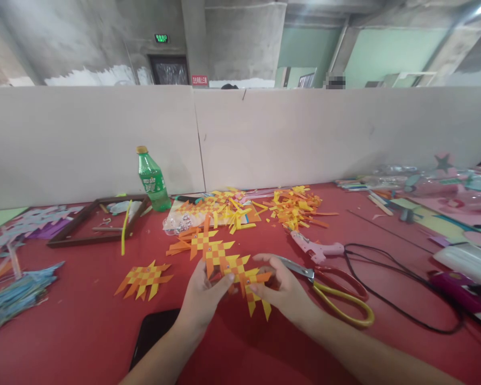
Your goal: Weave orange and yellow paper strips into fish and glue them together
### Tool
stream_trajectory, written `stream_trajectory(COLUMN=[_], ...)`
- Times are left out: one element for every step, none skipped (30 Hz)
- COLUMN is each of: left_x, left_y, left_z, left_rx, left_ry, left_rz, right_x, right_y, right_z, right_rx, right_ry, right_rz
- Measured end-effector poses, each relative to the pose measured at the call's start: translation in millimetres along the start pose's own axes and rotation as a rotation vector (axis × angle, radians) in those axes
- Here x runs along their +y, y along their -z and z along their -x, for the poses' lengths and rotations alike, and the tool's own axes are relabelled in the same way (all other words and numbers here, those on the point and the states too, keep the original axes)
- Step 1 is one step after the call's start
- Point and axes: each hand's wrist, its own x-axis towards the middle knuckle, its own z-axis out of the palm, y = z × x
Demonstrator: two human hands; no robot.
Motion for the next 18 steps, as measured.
stream_trajectory(left_x=[-0.3,-0.6,-0.8,-0.9,-1.0,-0.9,-0.8,-0.6,-0.4,-0.2,0.0,0.2,0.4,0.5,0.6,0.7,0.8,0.9], left_y=[0.0,-0.1,-0.2,-0.4,-0.6,-0.8,-1.0,-1.1,-1.2,-1.2,-1.3,-1.4,-1.6,-2.0,-2.7,-3.5,-4.4,-5.5], left_z=[-0.1,-0.2,-0.1,-0.1,0.1,0.2,0.3,0.4,0.4,0.4,0.3,0.2,0.2,0.4,0.8,1.4,2.3,3.3], left_rx=[-0.003,-0.006,-0.009,-0.012,-0.017,-0.020,-0.023,-0.025,-0.026,-0.027,-0.027,-0.028,-0.031,-0.034,-0.038,-0.040,-0.041,-0.041], left_ry=[-0.002,-0.004,-0.006,-0.007,-0.007,-0.007,-0.008,-0.008,-0.009,-0.009,-0.009,-0.009,-0.008,-0.009,-0.012,-0.016,-0.021,-0.026], left_rz=[0.001,0.002,0.004,0.006,0.008,0.010,0.011,0.013,0.014,0.015,0.017,0.019,0.021,0.024,0.027,0.029,0.031,0.032], right_x=[0.3,1.2,2.7,5.0,7.7,10.7,13.8,16.5,18.7,20.0,20.5,20.1,18.9,17.1,15.0,12.8,10.7,8.8], right_y=[0.3,0.5,0.7,0.7,0.6,0.4,0.1,-0.1,-0.4,-0.7,-0.9,-1.1,-1.3,-1.6,-1.8,-2.2,-2.5,-2.9], right_z=[-0.2,-0.5,-1.0,-1.7,-2.4,-3.2,-3.9,-4.5,-5.0,-5.2,-5.1,-4.8,-4.2,-3.4,-2.5,-1.6,-0.7,0.0], right_rx=[0.000,-0.003,-0.011,-0.027,-0.046,-0.061,-0.074,-0.079,-0.079,-0.076,-0.077,-0.081,-0.082,-0.077,-0.076,-0.075,-0.078,-0.088], right_ry=[0.008,0.017,0.027,0.037,0.046,0.054,0.061,0.068,0.073,0.075,0.074,0.072,0.067,0.061,0.049,0.033,0.013,-0.010], right_rz=[0.003,0.005,0.001,-0.006,-0.014,-0.025,-0.035,-0.044,-0.050,-0.055,-0.062,-0.072,-0.080,-0.090,-0.104,-0.126,-0.152,-0.182])
